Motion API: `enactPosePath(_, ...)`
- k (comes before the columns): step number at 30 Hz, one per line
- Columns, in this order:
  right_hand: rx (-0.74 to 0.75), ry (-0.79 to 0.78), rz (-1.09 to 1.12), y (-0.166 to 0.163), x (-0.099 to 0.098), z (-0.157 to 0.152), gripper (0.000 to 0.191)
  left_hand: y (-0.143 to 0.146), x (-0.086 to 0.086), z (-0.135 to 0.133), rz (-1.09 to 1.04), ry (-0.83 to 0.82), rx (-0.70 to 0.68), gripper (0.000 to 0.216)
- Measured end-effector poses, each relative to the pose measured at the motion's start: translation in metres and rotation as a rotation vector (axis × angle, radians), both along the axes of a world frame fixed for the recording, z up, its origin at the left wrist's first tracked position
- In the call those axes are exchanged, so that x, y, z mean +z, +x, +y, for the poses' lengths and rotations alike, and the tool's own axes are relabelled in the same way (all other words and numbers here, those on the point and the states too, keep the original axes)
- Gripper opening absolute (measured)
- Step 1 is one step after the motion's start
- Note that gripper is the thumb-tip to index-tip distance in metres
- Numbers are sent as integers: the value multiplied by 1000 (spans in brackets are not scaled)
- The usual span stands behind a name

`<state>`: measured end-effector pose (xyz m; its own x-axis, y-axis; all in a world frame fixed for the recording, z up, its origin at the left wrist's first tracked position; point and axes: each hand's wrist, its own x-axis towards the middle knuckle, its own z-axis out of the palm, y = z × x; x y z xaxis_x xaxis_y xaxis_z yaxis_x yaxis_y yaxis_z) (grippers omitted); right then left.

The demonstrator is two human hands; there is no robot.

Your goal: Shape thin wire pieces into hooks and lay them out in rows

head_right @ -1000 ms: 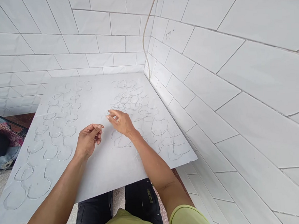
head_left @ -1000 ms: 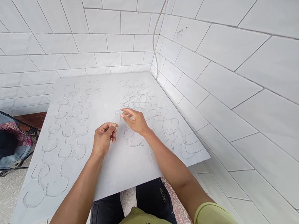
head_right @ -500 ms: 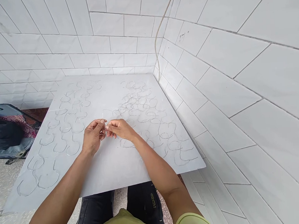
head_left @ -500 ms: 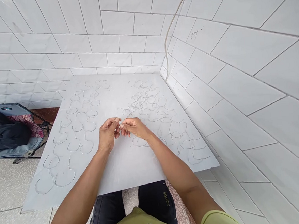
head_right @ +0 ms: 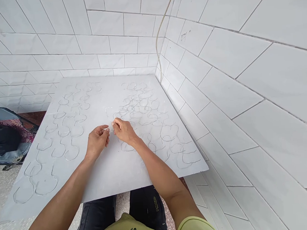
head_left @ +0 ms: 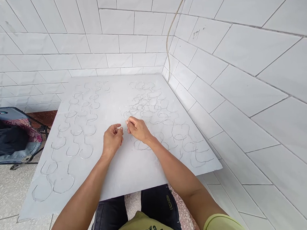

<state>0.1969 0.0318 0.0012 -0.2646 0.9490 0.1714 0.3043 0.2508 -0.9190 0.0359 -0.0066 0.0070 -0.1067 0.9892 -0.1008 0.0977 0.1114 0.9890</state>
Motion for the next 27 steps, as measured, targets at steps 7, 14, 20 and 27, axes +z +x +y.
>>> enactPosePath(7,6,-44,-5,-1,-8,4,31,2,-4,-1,78,-31,2,32)
enactPosePath(14,104,-63,44,0,-5,0,34,-9,-1,8,-77,92,73,38)
enactPosePath(20,232,-113,109,-1,-1,-3,40,-26,5,16,-442,95,-53,32)
enactPosePath(27,303,-143,165,2,-2,0,41,-26,8,15,-481,154,-135,23)
